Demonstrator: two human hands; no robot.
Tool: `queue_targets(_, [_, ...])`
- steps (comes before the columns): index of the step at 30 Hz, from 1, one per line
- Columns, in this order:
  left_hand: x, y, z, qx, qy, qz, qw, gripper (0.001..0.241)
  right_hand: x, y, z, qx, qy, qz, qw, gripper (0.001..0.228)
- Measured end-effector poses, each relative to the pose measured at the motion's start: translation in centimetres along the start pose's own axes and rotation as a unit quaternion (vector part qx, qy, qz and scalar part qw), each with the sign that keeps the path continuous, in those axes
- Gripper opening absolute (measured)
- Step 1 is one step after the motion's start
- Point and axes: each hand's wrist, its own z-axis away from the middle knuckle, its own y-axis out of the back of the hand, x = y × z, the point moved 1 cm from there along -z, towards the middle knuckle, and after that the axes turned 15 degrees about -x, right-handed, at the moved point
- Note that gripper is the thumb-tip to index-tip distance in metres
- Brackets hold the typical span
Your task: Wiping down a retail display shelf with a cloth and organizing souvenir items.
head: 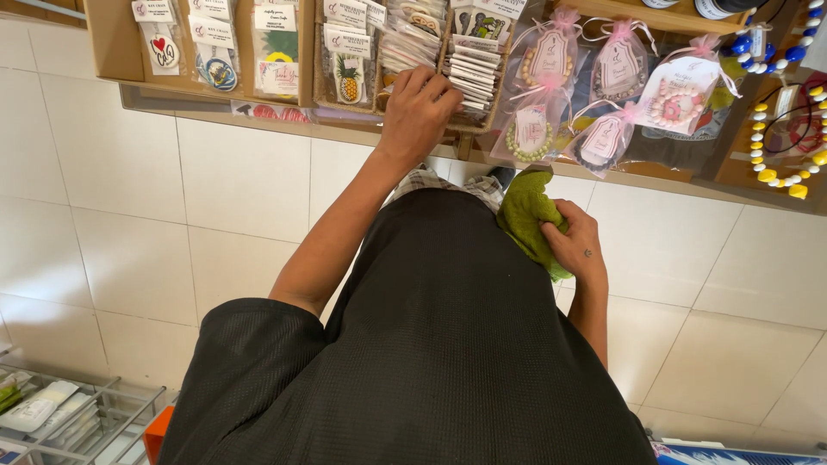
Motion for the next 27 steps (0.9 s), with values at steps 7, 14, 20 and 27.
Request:
queue_targets(7, [1.9,2.5,1.6,-0.010,0.001,0.030,1.000,0.032,0.1,0.0,0.4,0.009,-0.011,-0.005,1.000,0.032])
queue_targets(14, [3.5,-2.6,7.8,-0.009,0.289,0.546,0.787,0.042,-0.2,0.6,0.8,0.019,-0.017,-0.153,0.988,0.029])
queue_targets(20, [1.9,-3.3,8.2,0.073,0.401,0.701,0.585,0.064,1.1,1.0,1.2,-0.007,-0.014,-0.147,0.989,0.026])
queue_targets(27, [-0.9,-5.7,7.9,0.160,0.419,0.740,0.502,0.064,1.4,0.8,0.8,-0.026,-0.026,-0.123,0.992,0.022])
